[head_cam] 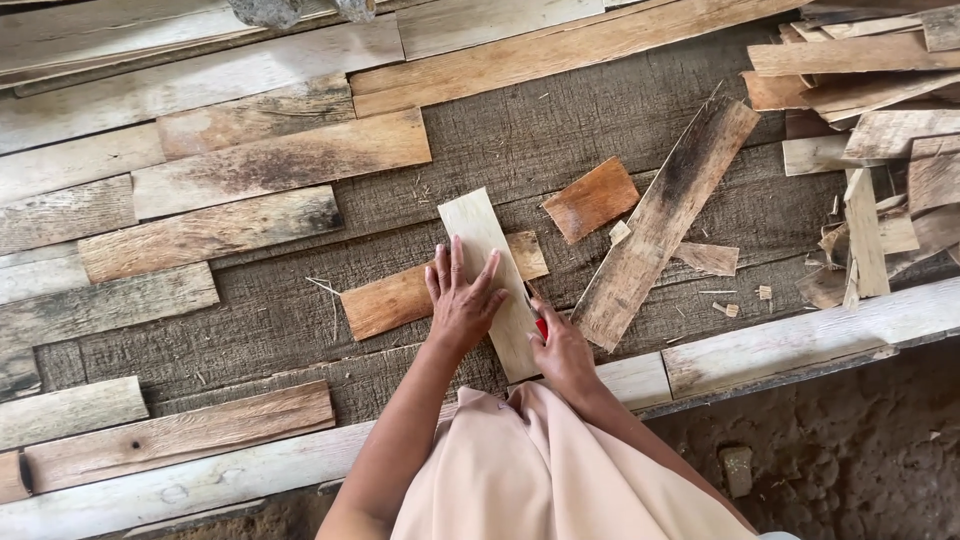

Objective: The person arranges wooden planks on a flat surface, selecting pieces from a pile and placing them in a staggered pattern. They use a utility knife to trim a plank to fit a gap and continue adding pieces to the layout.

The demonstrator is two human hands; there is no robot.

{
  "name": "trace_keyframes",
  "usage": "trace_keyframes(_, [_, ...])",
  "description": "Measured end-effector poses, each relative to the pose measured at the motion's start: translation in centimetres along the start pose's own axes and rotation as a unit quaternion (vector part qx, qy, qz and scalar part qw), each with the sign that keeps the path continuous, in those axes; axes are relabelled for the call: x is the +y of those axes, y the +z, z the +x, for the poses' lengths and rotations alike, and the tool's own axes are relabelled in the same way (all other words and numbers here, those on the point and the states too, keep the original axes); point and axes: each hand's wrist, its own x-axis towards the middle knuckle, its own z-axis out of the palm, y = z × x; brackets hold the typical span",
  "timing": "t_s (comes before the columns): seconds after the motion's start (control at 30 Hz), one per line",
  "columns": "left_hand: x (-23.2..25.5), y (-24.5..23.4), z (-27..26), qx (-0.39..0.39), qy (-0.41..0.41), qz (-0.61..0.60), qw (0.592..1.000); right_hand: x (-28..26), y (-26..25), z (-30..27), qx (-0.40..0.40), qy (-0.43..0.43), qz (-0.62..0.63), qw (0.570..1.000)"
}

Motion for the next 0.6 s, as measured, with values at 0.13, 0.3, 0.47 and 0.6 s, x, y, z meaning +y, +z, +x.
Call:
trace_keyframes(0.13, [0.4, -0.3, 0.1, -0.006, 0.004, 0.009, 1.0, -1.3, -1.3, -0.4, -0.018, 0.033, -0.078, 0.996])
trace_keyframes(0.3, [0.5, -0.3, 0.1, -0.017, -0.008, -0.009, 1.0, -0.5, -0.8, 0.1, -0.051, 0.011, -0.069, 0.996])
trace_keyframes(0.47, [-0.1, 0.5, 0.5, -0.004, -0.001, -0.002, 1.0, 0.8, -1.6, 1.9, -0.031, 0.055, 0.015, 0.998])
trace_keyframes(0.6, [-0.4, 1.4, 0.9, -0.002, -0.002, 0.016, 1.0, -0.9, -5.5, 2.0, 0.0, 0.084, 0.211, 0.974])
